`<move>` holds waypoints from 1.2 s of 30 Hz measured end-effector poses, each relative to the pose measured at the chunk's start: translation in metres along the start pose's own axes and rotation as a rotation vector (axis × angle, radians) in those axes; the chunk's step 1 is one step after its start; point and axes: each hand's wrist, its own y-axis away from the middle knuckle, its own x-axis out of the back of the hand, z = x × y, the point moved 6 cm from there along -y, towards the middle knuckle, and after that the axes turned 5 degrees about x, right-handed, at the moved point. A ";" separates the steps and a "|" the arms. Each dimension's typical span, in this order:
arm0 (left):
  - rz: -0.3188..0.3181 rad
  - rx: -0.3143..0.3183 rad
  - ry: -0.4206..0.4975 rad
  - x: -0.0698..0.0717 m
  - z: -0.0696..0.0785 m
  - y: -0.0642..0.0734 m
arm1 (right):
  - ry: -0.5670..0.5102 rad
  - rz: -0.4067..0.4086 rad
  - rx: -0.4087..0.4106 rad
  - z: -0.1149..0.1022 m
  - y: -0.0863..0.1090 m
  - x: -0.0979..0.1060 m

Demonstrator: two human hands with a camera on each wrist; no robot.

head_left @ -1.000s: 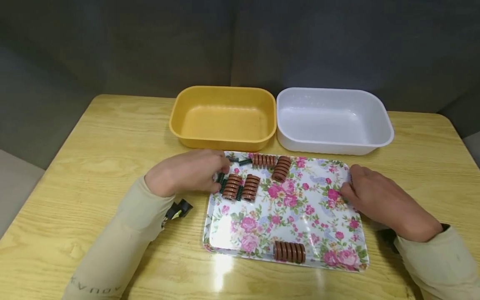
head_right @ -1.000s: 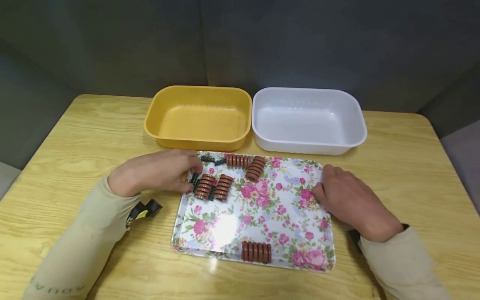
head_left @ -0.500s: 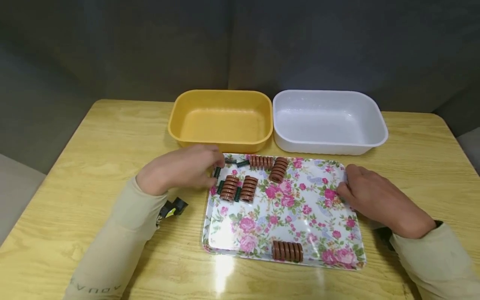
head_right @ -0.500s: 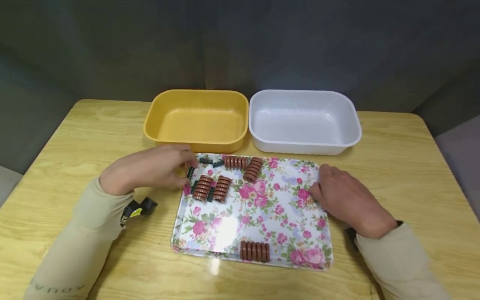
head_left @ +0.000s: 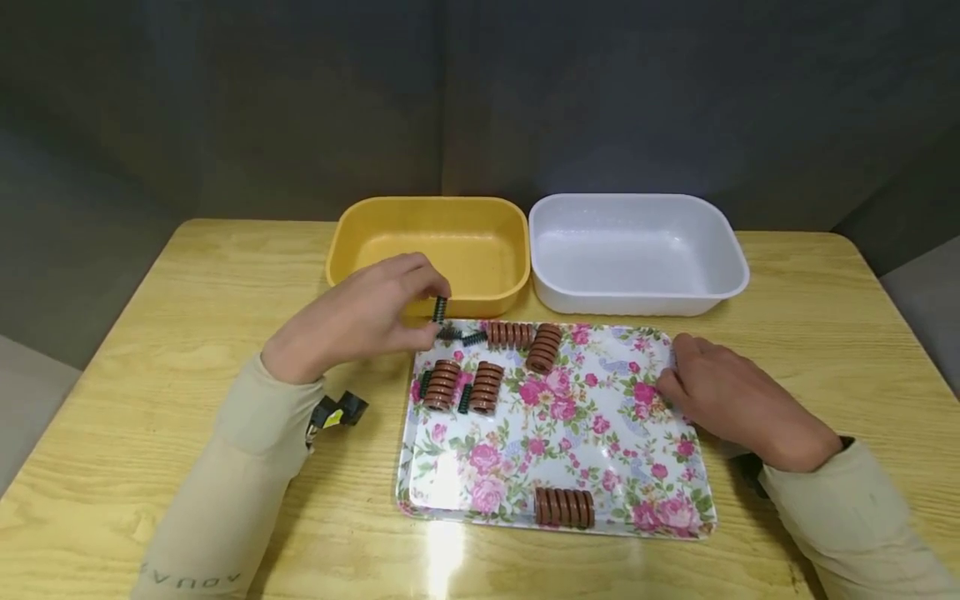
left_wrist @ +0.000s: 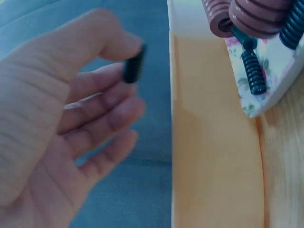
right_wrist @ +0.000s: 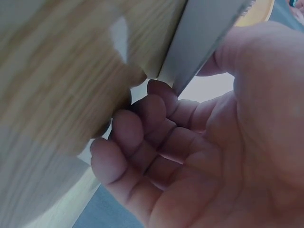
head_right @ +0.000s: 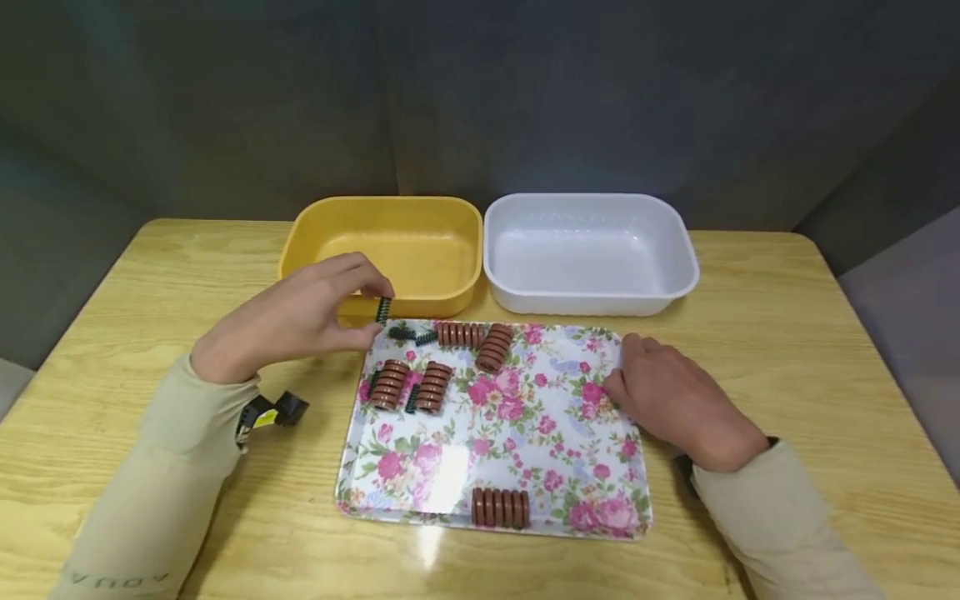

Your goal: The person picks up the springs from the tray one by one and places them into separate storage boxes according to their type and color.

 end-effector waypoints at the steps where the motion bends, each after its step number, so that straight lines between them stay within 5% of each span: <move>1: 0.029 -0.010 0.000 0.002 -0.001 -0.001 | -0.002 -0.001 -0.001 0.000 0.000 0.000; 6: 0.141 -0.059 -0.013 0.005 -0.007 -0.008 | -0.009 -0.001 -0.005 0.000 0.001 0.000; 14: 0.211 -0.055 -0.019 0.007 -0.014 -0.012 | -0.004 0.004 -0.001 0.000 0.000 -0.002; 21: 0.258 -0.042 -0.027 0.011 -0.010 -0.020 | 0.017 0.024 0.005 0.000 0.000 -0.001; 30: 0.450 -0.069 0.022 0.021 0.000 -0.021 | 0.024 0.029 0.020 -0.002 -0.004 0.001; 36: 0.502 -0.027 0.026 0.027 0.001 -0.025 | 0.029 0.029 0.026 -0.003 -0.006 0.003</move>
